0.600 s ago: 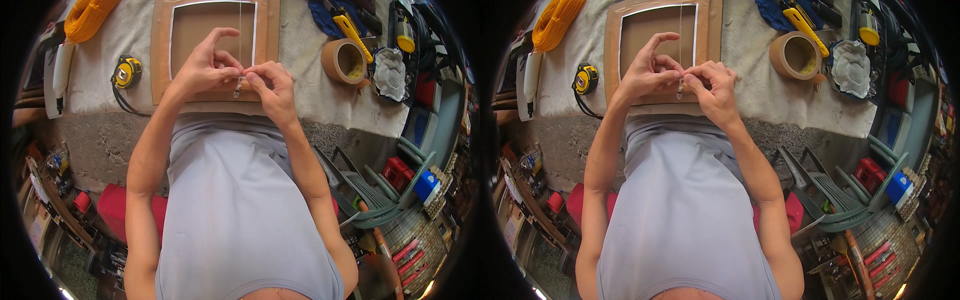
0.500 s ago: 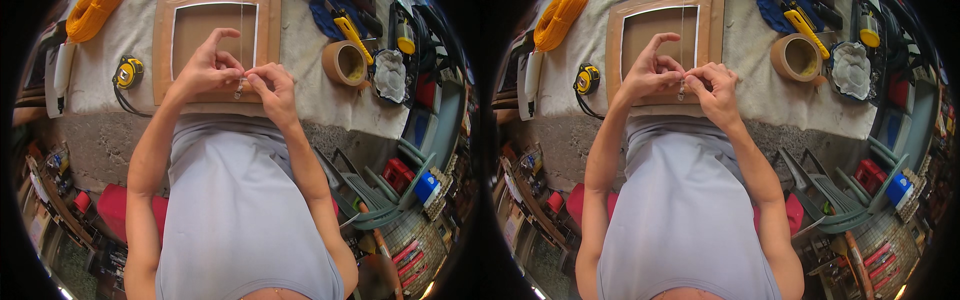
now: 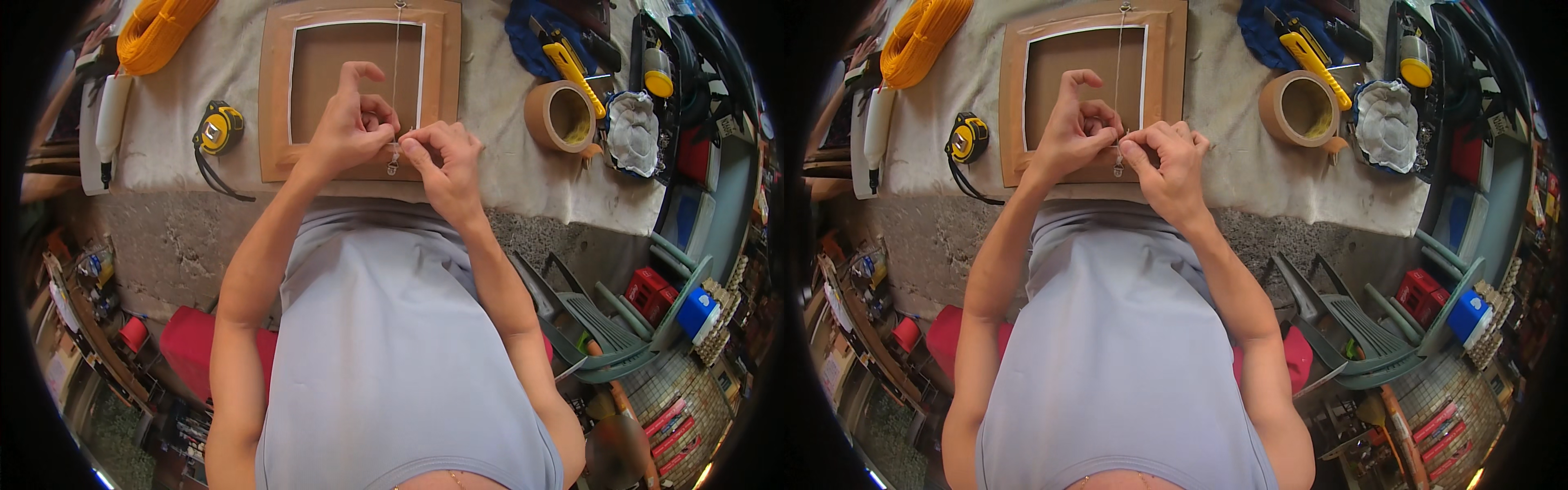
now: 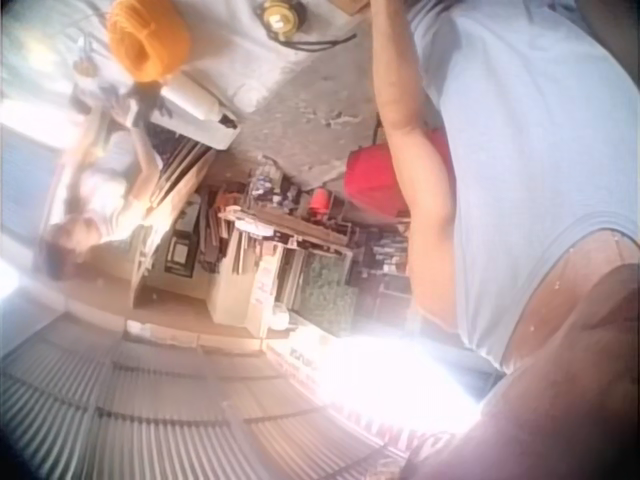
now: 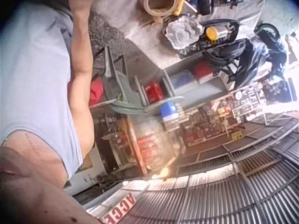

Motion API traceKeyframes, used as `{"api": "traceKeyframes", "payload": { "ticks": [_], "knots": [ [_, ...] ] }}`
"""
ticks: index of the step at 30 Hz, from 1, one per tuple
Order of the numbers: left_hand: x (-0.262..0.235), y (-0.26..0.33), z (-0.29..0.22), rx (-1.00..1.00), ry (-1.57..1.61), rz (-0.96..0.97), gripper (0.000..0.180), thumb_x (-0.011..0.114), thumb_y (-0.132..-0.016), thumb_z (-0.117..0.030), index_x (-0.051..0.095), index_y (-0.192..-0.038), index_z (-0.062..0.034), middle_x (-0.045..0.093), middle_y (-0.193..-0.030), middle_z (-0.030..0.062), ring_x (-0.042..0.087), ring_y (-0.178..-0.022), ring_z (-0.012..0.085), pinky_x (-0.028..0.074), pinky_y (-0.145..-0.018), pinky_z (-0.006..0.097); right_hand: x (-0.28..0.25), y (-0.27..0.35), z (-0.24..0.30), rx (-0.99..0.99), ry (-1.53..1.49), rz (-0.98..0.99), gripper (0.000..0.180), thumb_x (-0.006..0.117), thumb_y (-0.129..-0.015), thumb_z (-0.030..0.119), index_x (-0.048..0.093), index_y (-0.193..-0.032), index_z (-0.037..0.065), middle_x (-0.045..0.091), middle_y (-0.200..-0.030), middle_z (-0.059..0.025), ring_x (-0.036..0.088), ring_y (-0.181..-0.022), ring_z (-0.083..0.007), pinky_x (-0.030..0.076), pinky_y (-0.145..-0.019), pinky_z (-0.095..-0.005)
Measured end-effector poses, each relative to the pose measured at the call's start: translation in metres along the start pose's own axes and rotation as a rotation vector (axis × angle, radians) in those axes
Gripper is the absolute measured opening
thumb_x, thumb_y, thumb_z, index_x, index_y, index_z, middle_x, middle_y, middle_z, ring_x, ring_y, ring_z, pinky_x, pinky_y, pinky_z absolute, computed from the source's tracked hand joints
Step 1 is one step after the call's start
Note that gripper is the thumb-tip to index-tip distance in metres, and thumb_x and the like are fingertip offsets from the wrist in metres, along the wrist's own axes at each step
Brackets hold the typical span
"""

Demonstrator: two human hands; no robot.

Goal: The person attaches a hanging wire to a wooden picture frame, measures and marks the frame, and uses a cordless drill to drive screws into the back. They then thread a white string through the wire and place the frame on a nearby chair.

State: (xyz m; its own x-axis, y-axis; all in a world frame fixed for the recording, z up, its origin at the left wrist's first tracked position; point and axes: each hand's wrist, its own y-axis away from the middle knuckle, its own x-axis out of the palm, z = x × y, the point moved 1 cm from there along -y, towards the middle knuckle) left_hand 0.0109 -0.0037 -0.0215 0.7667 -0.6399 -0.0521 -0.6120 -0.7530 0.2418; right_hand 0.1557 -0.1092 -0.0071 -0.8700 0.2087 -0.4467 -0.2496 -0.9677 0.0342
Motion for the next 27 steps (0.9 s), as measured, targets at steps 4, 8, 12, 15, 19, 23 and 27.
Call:
{"api": "traceKeyframes", "payload": {
  "ticks": [4, 8, 12, 15, 19, 23, 27],
  "knots": [
    [0.002, -0.002, -0.001, 0.009, -0.008, -0.050, 0.057, 0.060, -0.074, 0.009, 0.030, -0.118, -0.0103, 0.063, -0.078, 0.0083, 0.047, -0.056, 0.0015, 0.038, -0.051, 0.016, 0.004, 0.000, 0.010, -0.032, 0.125, -0.092, 0.010, 0.067, -0.085, 0.022, 0.070, -0.084, 0.012, 0.064, -0.078, 0.0037, 0.051, -0.081, -0.0150, 0.026, -0.087, -0.0359],
    [0.003, -0.003, -0.001, 0.011, 0.051, -0.098, 0.056, 0.061, -0.073, 0.008, 0.032, -0.117, -0.0105, 0.064, -0.076, 0.0076, 0.053, -0.060, 0.0046, 0.043, -0.051, 0.019, 0.011, -0.001, 0.019, -0.115, 0.136, -0.238, 0.007, 0.068, -0.083, 0.017, 0.071, -0.087, 0.012, 0.069, -0.085, 0.0022, 0.056, -0.087, -0.0162, 0.030, -0.086, -0.0348],
    [0.012, 0.005, -0.018, 0.017, -0.078, -0.173, 0.048, 0.066, -0.071, -0.003, 0.041, -0.111, -0.0094, 0.067, -0.071, 0.0066, 0.059, -0.062, 0.0064, 0.048, -0.053, 0.024, 0.014, 0.008, 0.018, -0.109, 0.048, -0.330, 0.011, 0.072, -0.078, 0.006, 0.072, -0.088, 0.008, 0.070, -0.083, -0.0045, 0.061, -0.077, -0.0193, 0.040, -0.078, -0.0313],
    [0.014, -0.001, -0.010, -0.019, -0.008, -0.133, 0.048, 0.067, -0.071, -0.004, 0.041, -0.111, -0.0097, 0.070, -0.074, 0.0071, 0.060, -0.061, 0.0069, 0.049, -0.055, 0.025, 0.016, 0.010, 0.015, -0.083, 0.132, -0.354, 0.013, 0.071, -0.080, 0.008, 0.072, -0.093, 0.009, 0.069, -0.085, -0.0032, 0.059, -0.080, -0.0165, 0.036, -0.084, -0.0324],
    [0.001, 0.001, -0.016, 0.050, -0.075, -0.173, 0.042, 0.066, -0.070, -0.003, 0.045, -0.106, -0.0083, 0.071, -0.077, 0.0081, 0.060, -0.060, 0.0080, 0.051, -0.057, 0.025, 0.033, 0.002, 0.016, 0.011, -0.118, -0.417, 0.018, 0.069, -0.085, 0.006, 0.068, -0.102, 0.001, 0.058, -0.083, -0.0028, 0.052, -0.081, -0.0132, 0.044, -0.073, -0.0251],
    [0.001, 0.005, -0.012, 0.069, -0.041, -0.166, 0.034, 0.067, -0.069, -0.006, 0.050, -0.099, -0.0061, 0.071, -0.079, 0.0084, 0.059, -0.062, 0.0075, 0.050, -0.058, 0.024, 0.031, 0.010, 0.012, 0.021, -0.087, -0.386, 0.012, 0.069, -0.085, 0.007, 0.068, -0.096, 0.000, 0.056, -0.081, -0.0021, 0.050, -0.082, -0.0134, 0.044, -0.071, -0.0251],
    [0.005, 0.004, -0.011, 0.072, -0.022, -0.176, 0.030, 0.068, -0.069, -0.007, 0.054, -0.095, -0.0033, 0.070, -0.079, 0.0085, 0.059, -0.064, 0.0080, 0.050, -0.059, 0.024, 0.029, 0.013, 0.012, 0.002, -0.019, -0.377, 0.010, 0.068, -0.086, 0.006, 0.068, -0.094, 0.000, 0.056, -0.080, -0.0021, 0.047, -0.083, -0.0137, 0.043, -0.072, -0.0272]
  ]
}}
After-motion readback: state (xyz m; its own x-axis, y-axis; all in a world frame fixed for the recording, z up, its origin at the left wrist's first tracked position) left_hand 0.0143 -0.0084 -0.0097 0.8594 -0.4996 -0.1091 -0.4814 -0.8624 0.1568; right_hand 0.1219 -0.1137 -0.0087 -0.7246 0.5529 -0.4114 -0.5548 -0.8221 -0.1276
